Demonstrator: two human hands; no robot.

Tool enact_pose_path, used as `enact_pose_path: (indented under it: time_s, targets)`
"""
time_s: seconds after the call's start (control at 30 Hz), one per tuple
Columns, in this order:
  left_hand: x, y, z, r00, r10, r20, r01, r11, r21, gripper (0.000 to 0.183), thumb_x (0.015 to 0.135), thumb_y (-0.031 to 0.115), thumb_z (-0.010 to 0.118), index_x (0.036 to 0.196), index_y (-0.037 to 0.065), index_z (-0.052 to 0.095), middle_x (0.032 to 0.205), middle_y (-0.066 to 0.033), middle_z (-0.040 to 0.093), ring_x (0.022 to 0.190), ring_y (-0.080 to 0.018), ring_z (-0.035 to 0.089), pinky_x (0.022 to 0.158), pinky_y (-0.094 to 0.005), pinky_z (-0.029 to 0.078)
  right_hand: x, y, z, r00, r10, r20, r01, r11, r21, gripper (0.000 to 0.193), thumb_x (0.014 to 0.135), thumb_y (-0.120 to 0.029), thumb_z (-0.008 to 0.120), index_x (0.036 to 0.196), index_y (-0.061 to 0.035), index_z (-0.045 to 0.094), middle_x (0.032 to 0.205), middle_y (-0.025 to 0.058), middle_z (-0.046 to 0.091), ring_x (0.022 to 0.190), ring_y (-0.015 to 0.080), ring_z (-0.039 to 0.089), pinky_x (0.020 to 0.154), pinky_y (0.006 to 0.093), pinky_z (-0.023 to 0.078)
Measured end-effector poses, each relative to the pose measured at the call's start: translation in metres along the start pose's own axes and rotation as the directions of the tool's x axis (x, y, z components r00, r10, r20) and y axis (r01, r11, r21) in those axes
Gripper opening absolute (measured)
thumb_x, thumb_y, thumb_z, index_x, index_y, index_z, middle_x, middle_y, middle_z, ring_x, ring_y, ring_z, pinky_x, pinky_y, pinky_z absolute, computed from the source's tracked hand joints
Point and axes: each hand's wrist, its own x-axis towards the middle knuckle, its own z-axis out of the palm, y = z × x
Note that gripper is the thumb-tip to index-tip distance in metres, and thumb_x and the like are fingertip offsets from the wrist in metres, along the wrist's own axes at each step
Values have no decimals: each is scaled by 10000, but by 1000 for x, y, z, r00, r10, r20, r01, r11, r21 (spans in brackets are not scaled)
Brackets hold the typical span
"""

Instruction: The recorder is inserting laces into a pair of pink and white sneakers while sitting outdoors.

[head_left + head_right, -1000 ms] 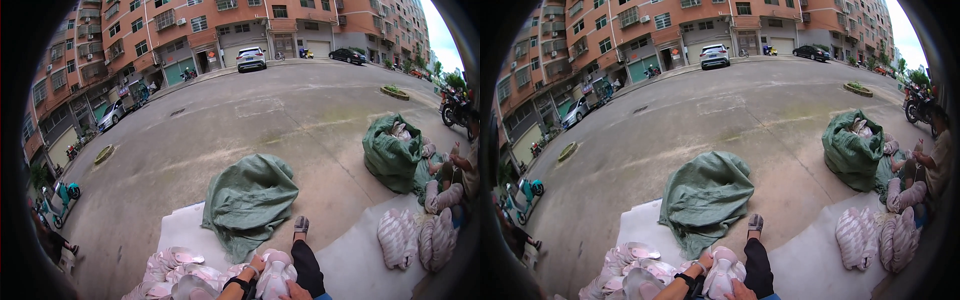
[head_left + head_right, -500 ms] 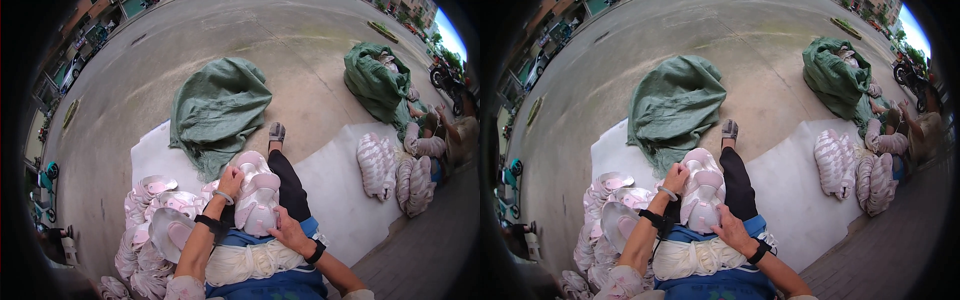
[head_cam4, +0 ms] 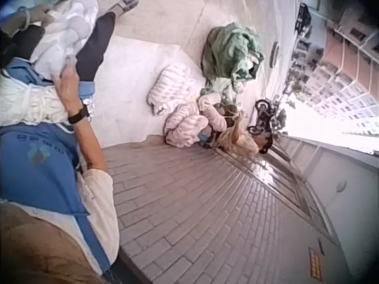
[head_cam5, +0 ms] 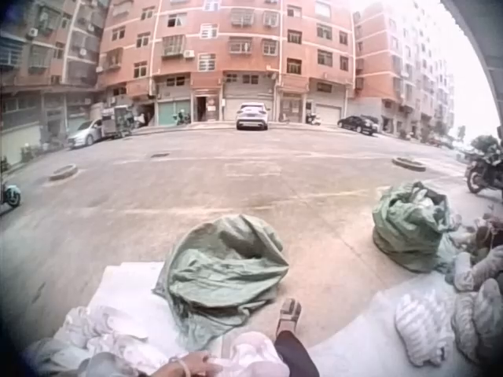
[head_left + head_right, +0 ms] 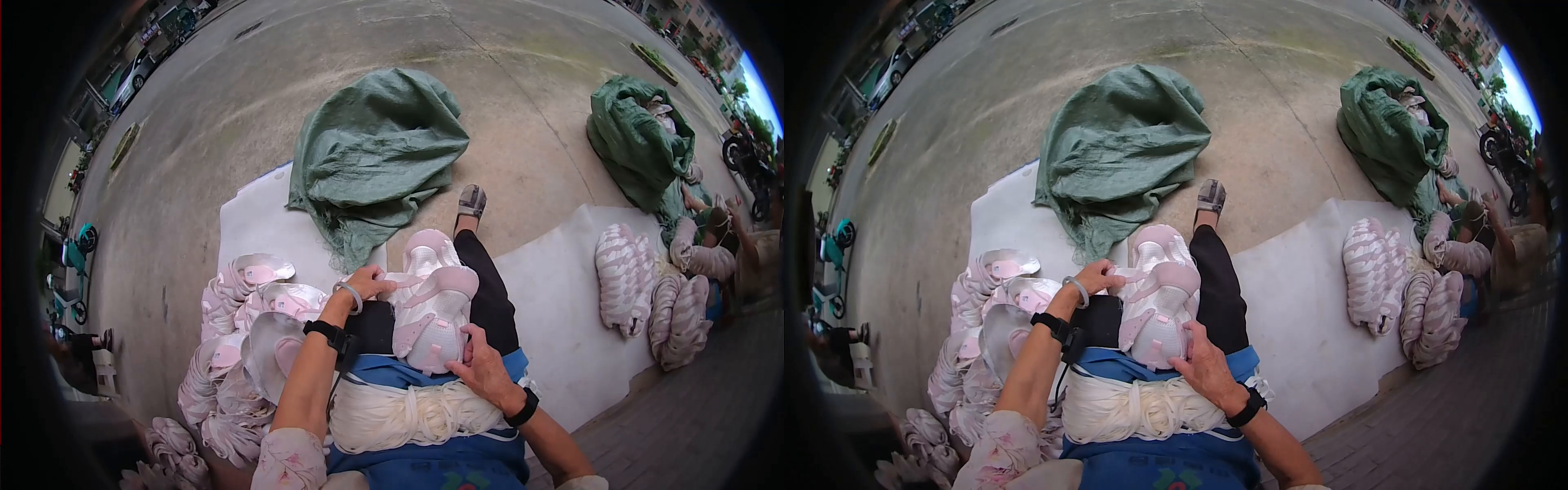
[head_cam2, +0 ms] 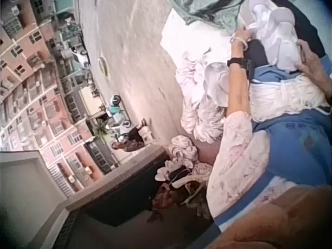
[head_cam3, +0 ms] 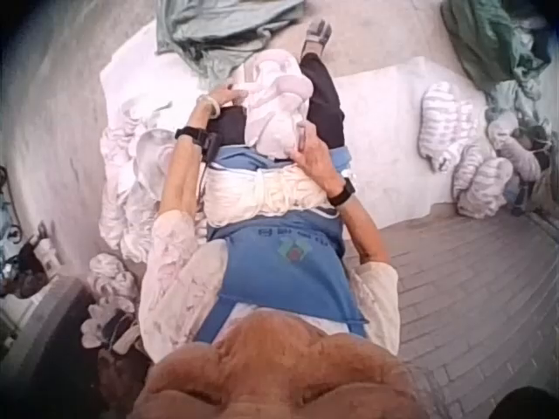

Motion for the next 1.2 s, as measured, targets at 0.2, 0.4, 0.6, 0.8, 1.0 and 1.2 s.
enact_pose_path:
  time_s: [0.2, 0.4, 0.6, 0.8, 1.0, 1.2]
  targets:
    - [-8, 21, 11, 968, 208, -137, -220, 973, -73, 373, 822, 363, 705, 848, 26, 546, 748, -23, 514, 697, -123, 460, 591, -288, 413, -6, 2, 1, 993, -112, -44, 111, 993, -30, 622, 776, -68, 720, 1293, -29, 378, 924, 207, 597, 777, 355, 635, 715, 407, 525]
    - [-23, 59, 8, 900, 345, -265, -363, 931, -23, 339, 802, 292, 704, 729, 36, 494, 654, -6, 464, 628, -98, 423, 539, -286, 391, -12, 0, -5, 985, -167, -37, 165, 985, -58, 612, 779, -58, 709, 1300, -3, 394, 1059, 236, 566, 836, 341, 629, 750, 388, 536]
    - [-34, 97, 21, 811, 503, -298, -490, 863, 122, 340, 763, 263, 682, 662, -13, 513, 570, -129, 474, 530, -221, 469, 546, -365, 415, 1, 12, -39, 992, 36, -117, -16, 985, 170, 608, 810, -198, 731, 1303, 2, 438, 1130, 167, 517, 907, 224, 594, 800, 320, 521]
    - [-34, 101, 17, 826, 507, -248, -474, 861, 184, 382, 756, 276, 684, 606, -25, 502, 552, -148, 485, 509, -219, 447, 538, -377, 417, 33, 4, -41, 991, -110, -81, 126, 964, 233, 512, 854, -188, 678, 1274, 19, 471, 1126, 196, 567, 990, 260, 610, 833, 344, 508]
    - [-13, 107, 18, 879, 456, -141, -440, 888, 132, 421, 797, 240, 712, 549, 25, 450, 519, 26, 391, 524, -77, 355, 470, -297, 339, 22, -35, -21, 850, -522, 74, 521, 853, 36, 371, 846, -44, 610, 1210, -65, 543, 1005, 141, 603, 934, 302, 577, 866, 385, 426]
    - [-21, 142, 35, 790, 613, 3, -589, 758, 280, 370, 770, 249, 667, 571, -15, 500, 515, -163, 472, 474, -263, 456, 508, -393, 400, 33, -57, -13, 810, -539, 230, 559, 828, -29, 380, 833, -84, 646, 1203, -58, 558, 999, 142, 616, 971, 297, 572, 933, 389, 399]
